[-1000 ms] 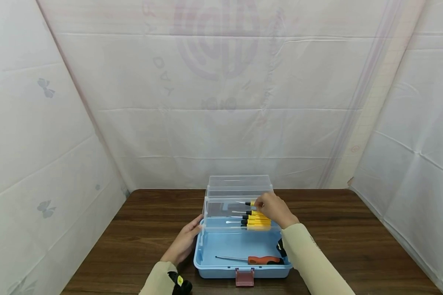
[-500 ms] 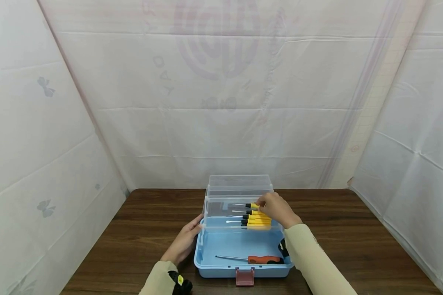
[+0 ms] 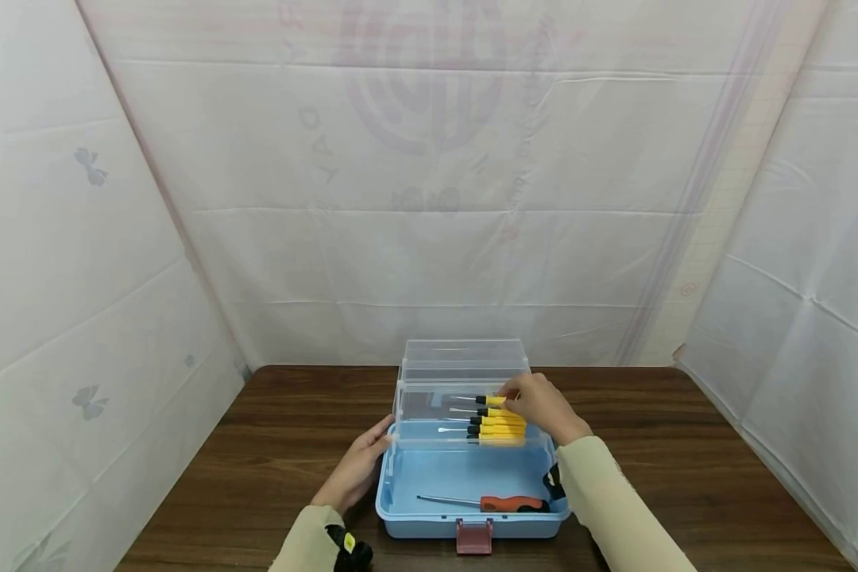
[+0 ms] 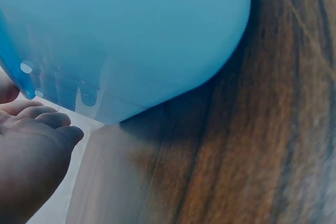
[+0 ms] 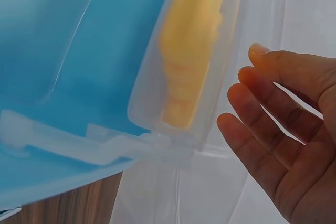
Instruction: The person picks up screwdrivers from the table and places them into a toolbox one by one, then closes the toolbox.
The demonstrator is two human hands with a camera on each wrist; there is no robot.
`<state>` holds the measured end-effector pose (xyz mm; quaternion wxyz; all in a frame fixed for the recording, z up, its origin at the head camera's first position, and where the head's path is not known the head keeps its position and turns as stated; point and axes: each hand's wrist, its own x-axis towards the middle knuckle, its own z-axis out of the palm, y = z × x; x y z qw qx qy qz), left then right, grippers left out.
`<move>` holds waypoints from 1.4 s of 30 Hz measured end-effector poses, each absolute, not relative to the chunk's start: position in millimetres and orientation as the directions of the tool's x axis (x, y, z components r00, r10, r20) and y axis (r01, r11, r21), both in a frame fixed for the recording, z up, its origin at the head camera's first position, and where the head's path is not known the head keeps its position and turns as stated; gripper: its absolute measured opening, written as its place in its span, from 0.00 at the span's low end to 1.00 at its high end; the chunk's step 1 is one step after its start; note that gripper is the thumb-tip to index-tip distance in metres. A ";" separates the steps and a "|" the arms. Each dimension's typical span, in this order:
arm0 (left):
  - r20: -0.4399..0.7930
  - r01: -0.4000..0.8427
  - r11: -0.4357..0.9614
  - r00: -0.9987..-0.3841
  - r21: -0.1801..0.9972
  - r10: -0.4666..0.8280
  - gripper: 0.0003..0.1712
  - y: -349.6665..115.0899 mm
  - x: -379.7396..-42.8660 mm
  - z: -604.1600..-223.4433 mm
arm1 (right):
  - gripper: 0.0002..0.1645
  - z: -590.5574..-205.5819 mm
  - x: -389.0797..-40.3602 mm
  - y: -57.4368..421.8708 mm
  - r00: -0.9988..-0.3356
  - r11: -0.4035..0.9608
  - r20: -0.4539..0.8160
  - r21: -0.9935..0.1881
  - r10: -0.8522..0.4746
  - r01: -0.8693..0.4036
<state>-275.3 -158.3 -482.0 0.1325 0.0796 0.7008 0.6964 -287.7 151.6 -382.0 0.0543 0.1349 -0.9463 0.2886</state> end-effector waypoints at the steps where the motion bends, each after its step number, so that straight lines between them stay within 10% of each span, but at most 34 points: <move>1: -0.075 -0.073 0.017 -0.952 0.997 0.295 0.34 -158.2 -275.2 -481.9 | 0.10 -381.2 -287.1 152.1 -0.958 0.796 0.180 -0.533 -0.223 -0.286; 42: -0.089 -0.085 0.026 -0.949 0.996 0.302 0.32 -159.0 -273.2 -479.8 | 0.15 -386.5 -263.6 215.5 -0.979 0.801 0.160 -0.565 -0.128 -0.198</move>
